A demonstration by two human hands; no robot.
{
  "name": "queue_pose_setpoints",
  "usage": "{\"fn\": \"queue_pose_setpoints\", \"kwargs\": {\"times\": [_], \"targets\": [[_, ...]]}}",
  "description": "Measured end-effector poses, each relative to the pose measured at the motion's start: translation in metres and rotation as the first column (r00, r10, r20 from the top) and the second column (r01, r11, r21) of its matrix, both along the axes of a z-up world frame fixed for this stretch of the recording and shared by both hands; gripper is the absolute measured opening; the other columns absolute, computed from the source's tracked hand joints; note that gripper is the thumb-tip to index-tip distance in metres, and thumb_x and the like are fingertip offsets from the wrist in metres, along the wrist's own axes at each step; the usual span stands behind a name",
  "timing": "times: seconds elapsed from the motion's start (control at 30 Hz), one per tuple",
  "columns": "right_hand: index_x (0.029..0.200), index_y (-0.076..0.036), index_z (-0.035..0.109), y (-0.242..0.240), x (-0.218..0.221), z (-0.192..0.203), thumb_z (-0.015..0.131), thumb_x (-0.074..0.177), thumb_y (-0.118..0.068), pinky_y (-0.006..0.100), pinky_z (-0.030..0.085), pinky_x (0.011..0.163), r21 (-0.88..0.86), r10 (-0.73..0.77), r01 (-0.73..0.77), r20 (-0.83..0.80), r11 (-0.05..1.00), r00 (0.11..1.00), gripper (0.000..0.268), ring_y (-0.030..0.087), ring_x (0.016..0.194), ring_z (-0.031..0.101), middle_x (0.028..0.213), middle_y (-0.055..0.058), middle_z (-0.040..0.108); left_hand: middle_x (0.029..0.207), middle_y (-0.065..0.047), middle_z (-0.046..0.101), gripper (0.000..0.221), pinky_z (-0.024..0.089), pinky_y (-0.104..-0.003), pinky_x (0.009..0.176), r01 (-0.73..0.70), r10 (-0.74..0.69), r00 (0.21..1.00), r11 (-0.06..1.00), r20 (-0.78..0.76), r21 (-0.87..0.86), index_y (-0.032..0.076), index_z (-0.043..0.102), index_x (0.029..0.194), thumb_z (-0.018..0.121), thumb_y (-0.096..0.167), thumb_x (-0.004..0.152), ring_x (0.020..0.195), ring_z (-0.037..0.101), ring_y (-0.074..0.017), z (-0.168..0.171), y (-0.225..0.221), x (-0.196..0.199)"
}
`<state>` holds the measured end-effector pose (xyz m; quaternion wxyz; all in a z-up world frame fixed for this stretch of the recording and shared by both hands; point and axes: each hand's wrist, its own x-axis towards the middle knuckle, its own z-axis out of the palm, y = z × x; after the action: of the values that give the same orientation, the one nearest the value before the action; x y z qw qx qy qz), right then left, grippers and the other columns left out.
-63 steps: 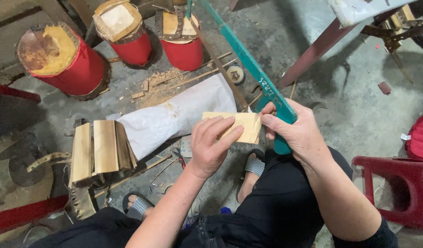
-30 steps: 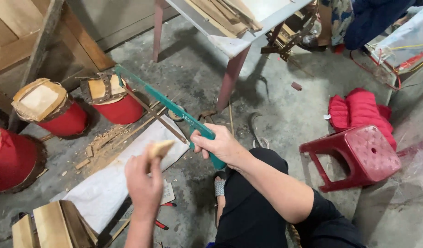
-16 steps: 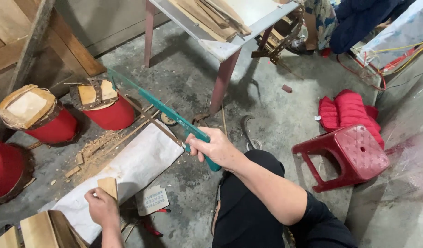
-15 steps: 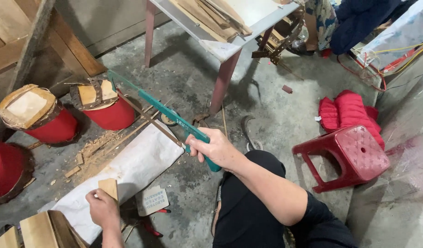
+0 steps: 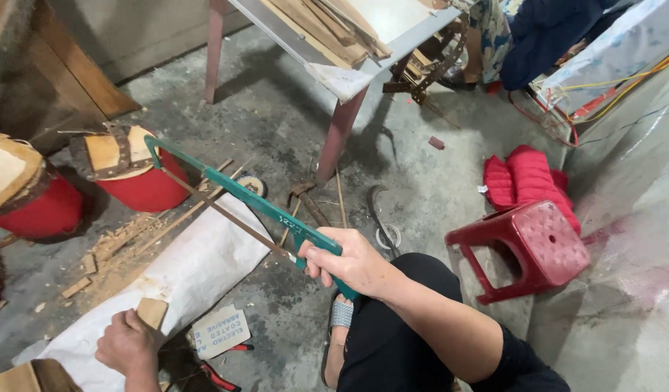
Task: Using a hand saw to cut a small piece of wood or bamboo on a workshop floor.
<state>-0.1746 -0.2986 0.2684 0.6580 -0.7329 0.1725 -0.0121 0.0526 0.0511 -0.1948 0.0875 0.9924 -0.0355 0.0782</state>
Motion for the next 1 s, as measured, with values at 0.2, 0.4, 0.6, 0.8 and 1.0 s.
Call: {"fn": "queue_pose_setpoints", "kwargs": {"times": [0.2,0.4,0.6,0.8,1.0], "targets": [[0.099,-0.005,0.069,0.007,0.001,0.001,0.057,0.101,-0.02,0.027,0.053,0.058,-0.139,-0.024,-0.001,-0.174,0.99,0.984,0.019,0.01,0.056,0.057,0.076,0.002,0.067,0.109,-0.016,0.069,0.02,0.047,-0.052,0.086,-0.001,0.033,0.981,0.986,0.19,-0.166,0.021,0.084,0.115,0.07,0.035,0.113,0.099,0.062,-0.0411,-0.009,-0.009,0.001],[0.101,0.001,0.067,0.011,-0.005,-0.019,0.06,0.102,-0.016,0.026,0.053,0.057,-0.024,-0.034,0.031,-0.156,0.999,0.987,0.019,0.011,0.056,0.055,0.074,0.008,0.063,0.135,-0.02,0.069,0.023,0.027,-0.057,0.108,0.017,0.067,0.962,0.952,0.264,-0.305,0.007,0.08,0.127,0.064,0.014,0.112,0.12,0.06,-0.0412,-0.004,-0.034,0.006],[0.099,-0.007,0.071,0.009,-0.011,-0.031,0.062,0.097,-0.024,0.024,0.053,0.058,-0.215,-0.013,-0.031,-0.203,0.976,0.979,0.02,0.01,0.057,0.061,0.072,0.001,0.07,0.136,-0.021,0.067,0.035,0.028,-0.071,0.101,-0.075,0.107,0.981,0.979,0.165,-0.189,0.007,0.077,0.125,0.053,0.025,0.108,0.13,0.052,-0.0392,-0.022,-0.042,0.027],[0.094,-0.005,0.072,0.004,-0.023,-0.045,0.053,0.103,-0.027,0.029,0.051,0.071,-0.534,0.135,-0.132,-0.033,0.835,0.99,0.03,0.014,0.065,0.063,0.066,0.0,0.064,0.118,-0.018,0.066,0.028,0.044,-0.057,0.094,-0.639,0.435,0.765,0.604,-0.475,-0.476,0.012,0.064,0.114,0.043,0.027,0.103,0.111,0.061,-0.0432,0.039,-0.06,0.048],[0.11,-0.009,0.073,0.019,-0.043,-0.135,0.055,0.103,-0.024,0.03,0.057,0.071,-0.485,-0.071,0.011,-0.106,0.874,0.992,0.024,0.014,0.071,0.069,0.074,0.003,0.072,0.157,-0.012,0.047,0.06,0.022,-0.057,0.12,-0.276,0.213,0.942,0.932,-0.259,-0.236,0.017,0.047,0.153,0.048,0.026,0.094,0.149,0.033,-0.0325,0.004,-0.057,0.036]]}}
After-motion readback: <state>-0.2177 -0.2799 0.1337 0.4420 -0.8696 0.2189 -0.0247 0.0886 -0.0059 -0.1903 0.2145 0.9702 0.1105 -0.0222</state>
